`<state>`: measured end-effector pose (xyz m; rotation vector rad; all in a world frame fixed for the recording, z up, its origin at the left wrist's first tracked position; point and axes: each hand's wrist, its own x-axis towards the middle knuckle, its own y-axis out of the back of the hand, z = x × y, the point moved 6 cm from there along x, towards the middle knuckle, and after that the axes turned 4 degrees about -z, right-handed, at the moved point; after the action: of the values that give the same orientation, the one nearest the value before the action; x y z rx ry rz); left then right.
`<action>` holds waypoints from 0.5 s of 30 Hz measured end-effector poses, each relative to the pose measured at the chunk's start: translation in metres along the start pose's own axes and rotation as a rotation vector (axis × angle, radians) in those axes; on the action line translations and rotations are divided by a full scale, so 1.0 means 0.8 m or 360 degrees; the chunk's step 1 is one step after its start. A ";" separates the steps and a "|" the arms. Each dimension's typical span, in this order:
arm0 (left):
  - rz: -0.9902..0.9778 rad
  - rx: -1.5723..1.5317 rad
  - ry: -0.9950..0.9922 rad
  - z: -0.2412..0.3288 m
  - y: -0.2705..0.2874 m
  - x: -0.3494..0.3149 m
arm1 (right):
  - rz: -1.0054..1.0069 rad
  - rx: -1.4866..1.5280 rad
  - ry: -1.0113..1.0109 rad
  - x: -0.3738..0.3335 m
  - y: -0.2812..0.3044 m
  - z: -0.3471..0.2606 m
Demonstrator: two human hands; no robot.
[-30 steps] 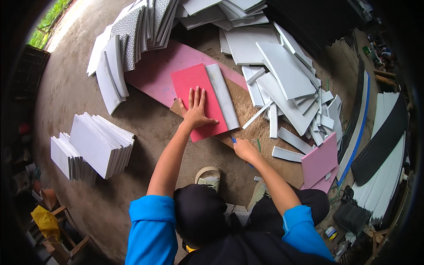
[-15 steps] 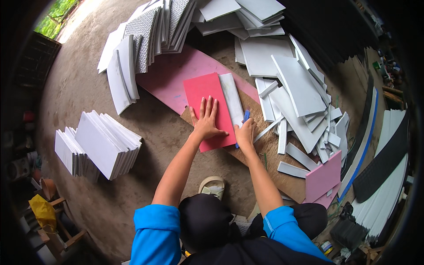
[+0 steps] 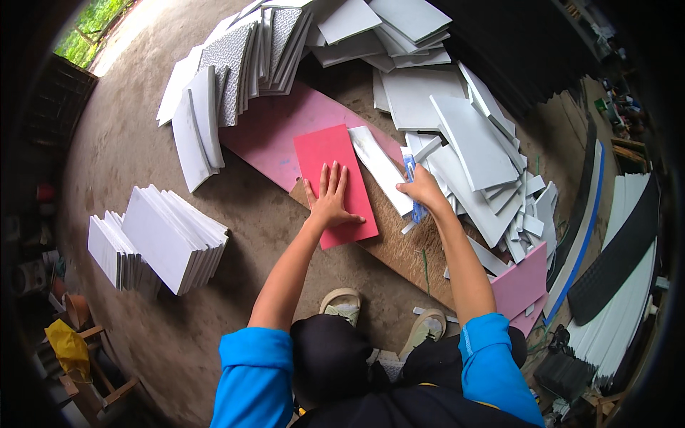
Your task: The person sits on the floor and repeatedly cuts pink and white foam sheets using a utility knife. They align each sheet, trim edges, and stack the trimmed pieces into separate piles.
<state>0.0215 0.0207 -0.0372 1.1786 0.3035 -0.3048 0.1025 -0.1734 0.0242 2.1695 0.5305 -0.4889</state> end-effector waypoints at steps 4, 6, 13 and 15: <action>0.0000 -0.0034 -0.0044 0.008 -0.004 0.005 | 0.0226 -0.0581 0.0125 0.028 -0.001 0.042; 0.0009 -0.0002 -0.0017 0.003 -0.004 0.002 | 0.0173 -0.0362 0.0051 0.041 -0.015 0.017; 0.0057 -0.0012 -0.0075 0.003 -0.008 0.003 | 0.0109 -0.0276 0.0354 0.106 -0.076 -0.081; 0.0047 -0.0010 -0.0068 0.003 -0.006 0.003 | 0.0081 -0.0307 0.0367 0.121 -0.086 -0.087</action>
<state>0.0217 0.0165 -0.0414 1.1681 0.2497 -0.3028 0.1583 -0.0595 -0.0286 2.0584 0.6191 -0.1526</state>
